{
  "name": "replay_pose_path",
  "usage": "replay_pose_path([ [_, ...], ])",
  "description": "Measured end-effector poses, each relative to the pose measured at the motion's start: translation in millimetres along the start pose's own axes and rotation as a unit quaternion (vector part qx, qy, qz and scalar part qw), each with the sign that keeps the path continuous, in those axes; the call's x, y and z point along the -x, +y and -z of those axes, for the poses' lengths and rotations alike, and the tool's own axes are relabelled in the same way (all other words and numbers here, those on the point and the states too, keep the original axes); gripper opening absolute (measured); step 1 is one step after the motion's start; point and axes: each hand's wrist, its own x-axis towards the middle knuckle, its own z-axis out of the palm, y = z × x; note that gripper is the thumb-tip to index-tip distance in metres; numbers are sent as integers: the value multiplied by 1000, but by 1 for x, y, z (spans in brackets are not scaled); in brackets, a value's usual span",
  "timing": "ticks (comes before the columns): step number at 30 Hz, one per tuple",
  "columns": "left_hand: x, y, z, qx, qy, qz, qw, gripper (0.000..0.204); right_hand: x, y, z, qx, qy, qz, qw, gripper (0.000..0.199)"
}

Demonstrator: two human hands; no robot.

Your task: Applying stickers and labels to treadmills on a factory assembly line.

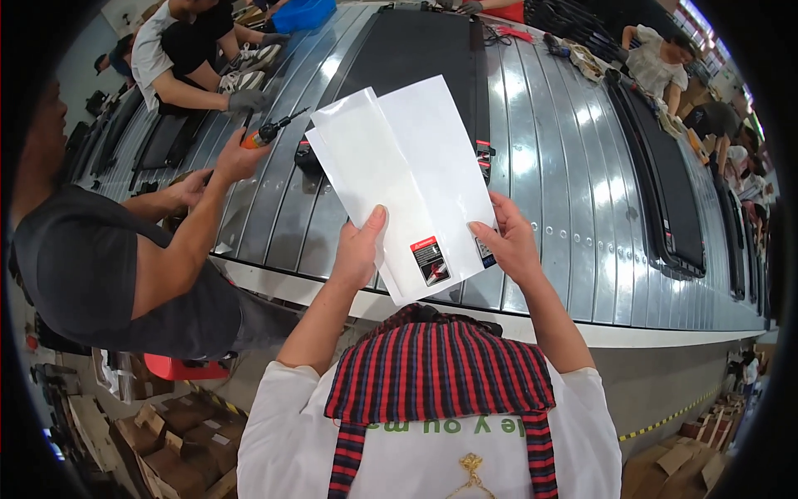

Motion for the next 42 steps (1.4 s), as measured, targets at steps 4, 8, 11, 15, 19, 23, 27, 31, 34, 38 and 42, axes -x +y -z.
replay_pose_path([
  [4,0,8,-9,16,-4,20,1000,44,-4,-6,14,-113,-62,-116,985,31],
  [8,0,-5,-23,37,24,33,998,44,-18,-11,19,-143,-46,-98,984,26],
  [11,8,-14,-37,28,19,33,999,48,-27,-2,16,-161,-49,-82,982,22],
  [15,12,-8,-38,7,57,4,998,48,-34,0,16,-154,-69,-79,982,23],
  [19,21,-4,-33,11,109,-4,994,48,-42,-7,15,-178,-105,-89,974,23],
  [23,37,-4,-39,69,78,9,995,51,-43,-5,9,-170,-124,-57,976,24],
  [27,55,6,-47,124,-7,28,992,53,-43,-12,3,-196,-163,-40,966,25],
  [31,58,7,-34,151,16,27,988,51,-44,-26,4,-5,-73,144,987,31],
  [34,59,7,-34,176,65,-19,982,49,-31,-39,14,208,37,326,922,33],
  [38,68,-3,-41,128,-30,-34,991,45,-4,-34,14,16,-69,99,993,32],
  [42,47,-23,-36,240,-98,73,963,59,8,-22,26,-14,-123,-21,992,26],
])
